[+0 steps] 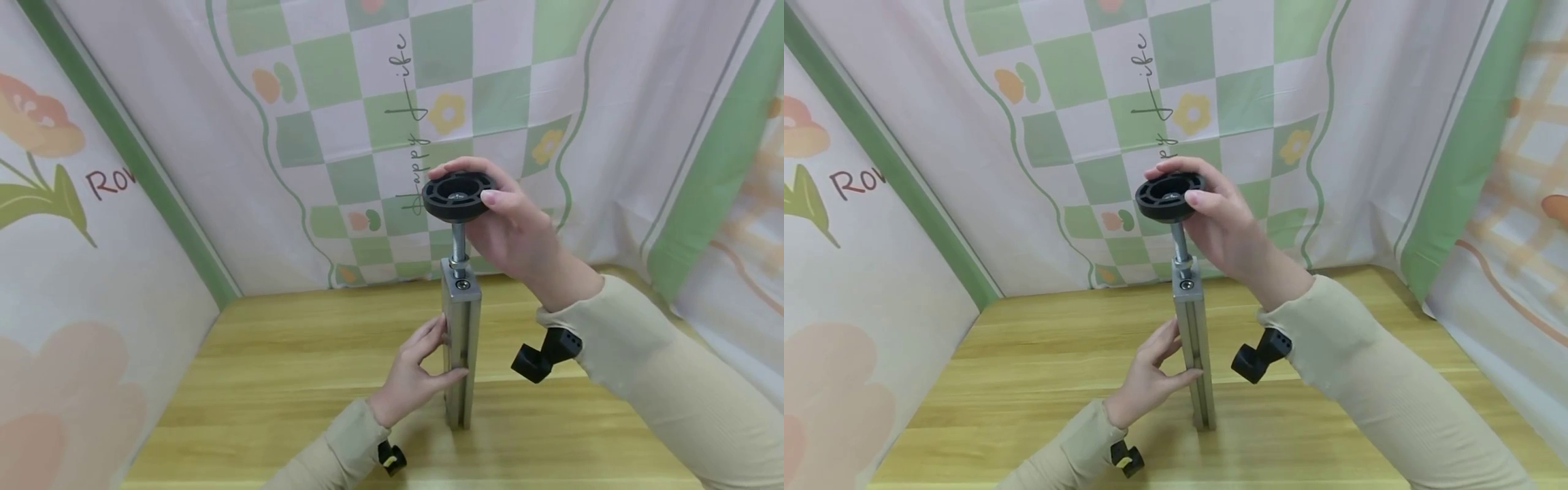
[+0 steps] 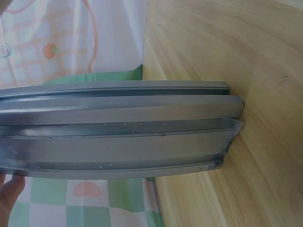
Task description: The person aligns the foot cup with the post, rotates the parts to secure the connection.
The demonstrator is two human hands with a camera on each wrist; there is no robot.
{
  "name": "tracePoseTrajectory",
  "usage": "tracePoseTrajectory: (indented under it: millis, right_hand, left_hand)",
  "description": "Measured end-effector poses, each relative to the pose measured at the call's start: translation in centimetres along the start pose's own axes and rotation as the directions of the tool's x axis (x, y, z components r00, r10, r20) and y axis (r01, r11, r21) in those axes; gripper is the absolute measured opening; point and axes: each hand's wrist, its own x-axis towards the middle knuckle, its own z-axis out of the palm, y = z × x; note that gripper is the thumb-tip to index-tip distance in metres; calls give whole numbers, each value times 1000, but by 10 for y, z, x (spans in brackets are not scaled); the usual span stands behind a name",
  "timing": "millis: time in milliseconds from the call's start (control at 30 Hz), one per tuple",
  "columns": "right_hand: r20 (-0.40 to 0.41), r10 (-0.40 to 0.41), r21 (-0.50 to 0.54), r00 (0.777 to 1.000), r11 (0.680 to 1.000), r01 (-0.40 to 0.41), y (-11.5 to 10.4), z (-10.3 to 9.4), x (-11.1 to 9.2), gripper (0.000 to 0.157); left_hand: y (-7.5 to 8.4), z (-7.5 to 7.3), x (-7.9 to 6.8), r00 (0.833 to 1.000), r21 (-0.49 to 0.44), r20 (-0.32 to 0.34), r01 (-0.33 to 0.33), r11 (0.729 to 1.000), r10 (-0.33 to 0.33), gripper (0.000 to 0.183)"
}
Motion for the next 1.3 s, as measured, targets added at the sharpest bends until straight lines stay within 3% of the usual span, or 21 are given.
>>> tracePoseTrajectory:
  millis: [500,833,1100,1233,1300]
  right_hand:
    - [-48,5,-3,999,1000,-5,-1,-6,-1,33]
    - [-125,35,-174,992,983,-56,-15,-1,-3,38]
    - [-228,47,-319,973,940,-120,-20,5,-2,44]
    - [-287,34,-399,957,904,-152,-24,12,-1,45]
    - [-314,19,-459,949,872,-170,-26,16,0,47]
  left_hand:
    - [0,1,0,1000,-8,-5,-18,1000,18,98]
    - [-1,1,-1,1000,-10,-10,-23,1000,23,102]
    - [1,1,-1,1000,-17,-5,-2,1000,2,99]
    - [1,1,-2,1000,-26,-5,18,999,-18,96]
    - [1,1,-1,1000,-28,-7,18,999,-18,95]
